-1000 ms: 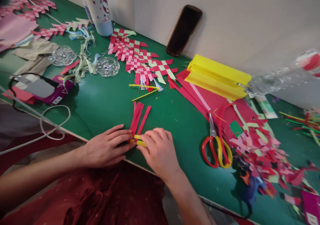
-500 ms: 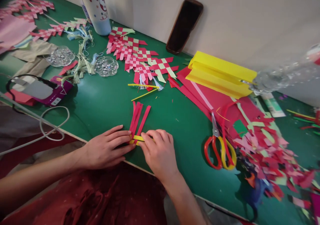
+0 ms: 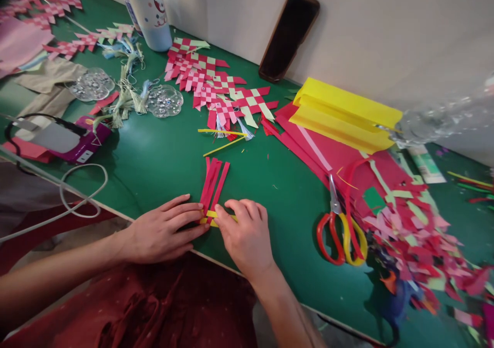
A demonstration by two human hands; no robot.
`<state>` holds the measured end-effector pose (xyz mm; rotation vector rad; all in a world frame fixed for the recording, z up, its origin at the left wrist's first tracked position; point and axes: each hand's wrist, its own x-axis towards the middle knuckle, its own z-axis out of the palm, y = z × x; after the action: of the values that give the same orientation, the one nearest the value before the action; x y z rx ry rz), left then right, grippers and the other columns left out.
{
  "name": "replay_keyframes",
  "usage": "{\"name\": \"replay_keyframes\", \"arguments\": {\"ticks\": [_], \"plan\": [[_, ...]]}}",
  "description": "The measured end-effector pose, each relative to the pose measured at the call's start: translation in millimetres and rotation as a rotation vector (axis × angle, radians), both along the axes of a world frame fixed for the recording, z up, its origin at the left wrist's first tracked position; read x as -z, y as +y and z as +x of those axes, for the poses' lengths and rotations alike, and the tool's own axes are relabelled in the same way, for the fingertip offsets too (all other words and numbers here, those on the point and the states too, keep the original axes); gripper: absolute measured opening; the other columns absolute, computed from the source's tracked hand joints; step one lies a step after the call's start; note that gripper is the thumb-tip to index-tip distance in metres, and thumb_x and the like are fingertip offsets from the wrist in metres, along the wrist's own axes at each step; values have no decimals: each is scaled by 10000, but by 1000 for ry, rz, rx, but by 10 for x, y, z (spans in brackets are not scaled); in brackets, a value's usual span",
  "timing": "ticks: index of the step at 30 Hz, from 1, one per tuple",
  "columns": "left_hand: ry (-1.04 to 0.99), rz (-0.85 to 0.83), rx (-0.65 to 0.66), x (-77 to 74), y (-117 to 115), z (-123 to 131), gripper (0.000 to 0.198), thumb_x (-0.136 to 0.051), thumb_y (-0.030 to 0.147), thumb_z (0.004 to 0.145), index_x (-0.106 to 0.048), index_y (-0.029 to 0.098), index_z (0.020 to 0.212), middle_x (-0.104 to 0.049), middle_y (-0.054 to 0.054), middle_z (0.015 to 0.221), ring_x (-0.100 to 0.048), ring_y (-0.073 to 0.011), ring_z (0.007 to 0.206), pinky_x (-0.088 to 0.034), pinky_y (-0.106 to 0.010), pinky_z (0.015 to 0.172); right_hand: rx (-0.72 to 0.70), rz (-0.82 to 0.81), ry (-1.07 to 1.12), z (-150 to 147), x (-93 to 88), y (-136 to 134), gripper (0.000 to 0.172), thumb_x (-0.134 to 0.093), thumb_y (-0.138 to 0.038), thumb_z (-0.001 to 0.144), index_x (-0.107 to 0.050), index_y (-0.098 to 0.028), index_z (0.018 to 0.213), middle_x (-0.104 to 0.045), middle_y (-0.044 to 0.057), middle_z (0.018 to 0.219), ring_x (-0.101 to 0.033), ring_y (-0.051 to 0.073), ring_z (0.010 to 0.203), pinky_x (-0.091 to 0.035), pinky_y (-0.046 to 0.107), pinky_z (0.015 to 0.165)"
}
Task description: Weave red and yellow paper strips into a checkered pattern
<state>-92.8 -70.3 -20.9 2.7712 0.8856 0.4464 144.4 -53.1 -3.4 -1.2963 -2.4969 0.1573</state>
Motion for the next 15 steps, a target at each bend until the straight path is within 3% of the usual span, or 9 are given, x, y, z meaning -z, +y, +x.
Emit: {"name": "replay_keyframes", "arguments": {"ticks": [7,15], "plan": [[2,11,9,19,4,-7,410,-518,306,941,-534,198,1336,-579,-82,1302,-475,-237,1300,-252,-470,1200,15,-22,-1,18,-60,107,241,-543,-273,952,-690,-243,1142,-706,50,1058,-540,215,987,-396,385,880],[-12,1,3,21,-7,-3,422,-539,319,929,-532,202,1335,-577,-78,1302,-475,-242,1301,-256,-471,1201,-1,-56,-28,-87,-92,742,324,-456,-260,980,-631,-187,1243,-657,86,1222,-507,252,1099,-427,404,883]]}}
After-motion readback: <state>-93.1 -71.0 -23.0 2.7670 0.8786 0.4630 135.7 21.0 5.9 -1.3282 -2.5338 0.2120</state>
